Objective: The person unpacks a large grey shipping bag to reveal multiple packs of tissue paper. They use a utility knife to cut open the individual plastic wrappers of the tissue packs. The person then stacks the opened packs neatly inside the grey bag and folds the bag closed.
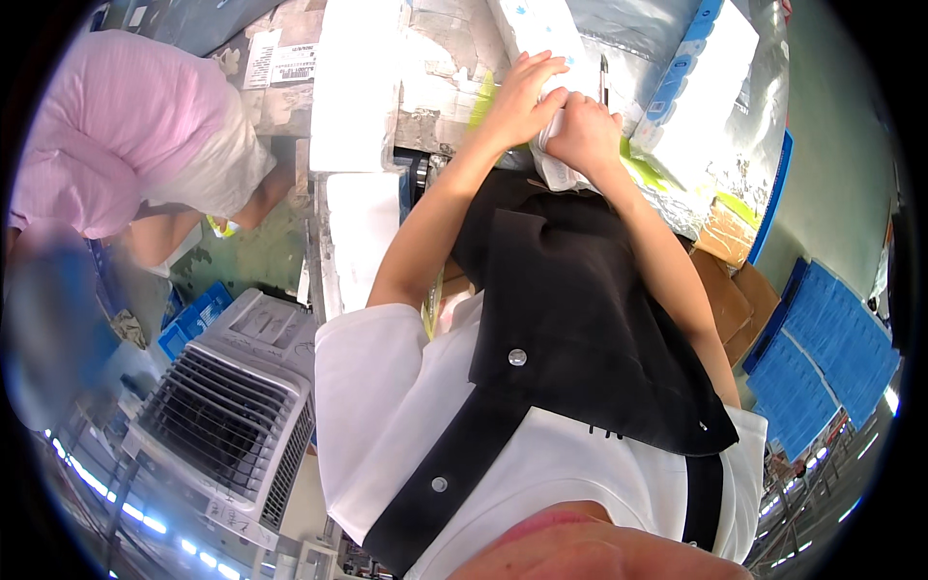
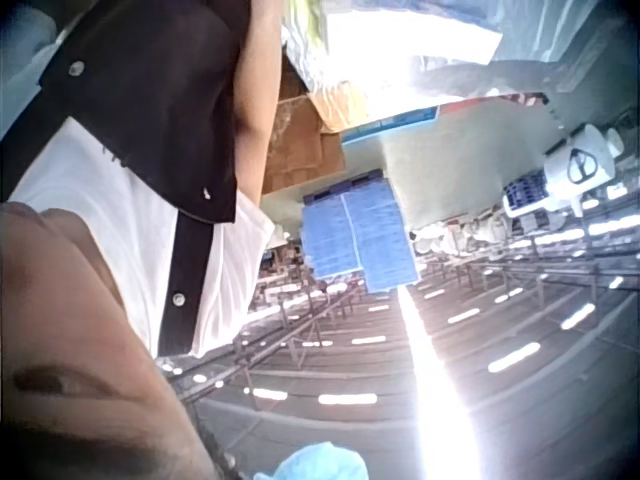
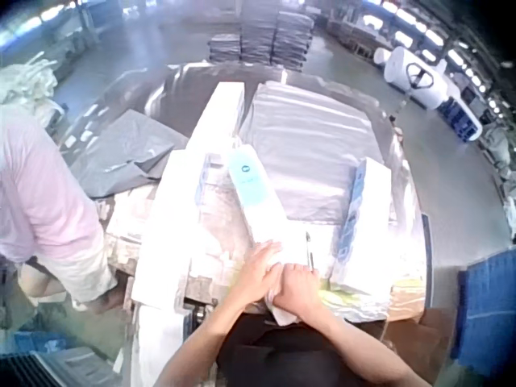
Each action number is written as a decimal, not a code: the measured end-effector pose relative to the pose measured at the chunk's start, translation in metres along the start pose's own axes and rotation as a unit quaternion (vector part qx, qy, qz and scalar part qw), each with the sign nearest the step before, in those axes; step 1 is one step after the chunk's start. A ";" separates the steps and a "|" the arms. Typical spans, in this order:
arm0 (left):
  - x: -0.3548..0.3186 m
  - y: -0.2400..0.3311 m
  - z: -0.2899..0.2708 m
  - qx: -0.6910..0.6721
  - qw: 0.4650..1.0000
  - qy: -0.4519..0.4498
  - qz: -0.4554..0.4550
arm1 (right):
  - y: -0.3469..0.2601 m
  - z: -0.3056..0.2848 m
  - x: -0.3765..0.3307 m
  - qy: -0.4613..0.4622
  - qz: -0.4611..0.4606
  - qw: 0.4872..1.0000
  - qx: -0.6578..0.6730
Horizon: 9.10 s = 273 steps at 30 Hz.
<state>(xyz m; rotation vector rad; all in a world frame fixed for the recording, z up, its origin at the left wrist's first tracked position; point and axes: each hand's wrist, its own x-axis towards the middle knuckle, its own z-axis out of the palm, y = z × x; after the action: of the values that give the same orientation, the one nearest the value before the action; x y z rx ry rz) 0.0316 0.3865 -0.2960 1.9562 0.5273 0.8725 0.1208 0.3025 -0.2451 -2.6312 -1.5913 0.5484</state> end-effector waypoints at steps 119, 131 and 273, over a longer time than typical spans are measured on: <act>-0.027 0.034 -0.014 -0.228 0.853 0.196 -0.425 | 0.222 -0.074 -0.107 0.326 0.225 0.721 0.568; -0.083 0.017 0.056 -0.174 0.855 0.061 -0.484 | 0.055 0.002 0.023 -0.063 0.088 0.974 0.200; 0.046 0.024 -0.045 -0.438 0.738 0.162 -0.487 | 0.406 0.023 -0.029 0.304 0.322 0.839 0.318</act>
<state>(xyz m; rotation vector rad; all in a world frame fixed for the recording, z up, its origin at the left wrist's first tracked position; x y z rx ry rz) 0.0288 0.4298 -0.2434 0.4807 0.9824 0.5606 0.4488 0.0781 -0.3371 -2.3586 -0.2501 0.1430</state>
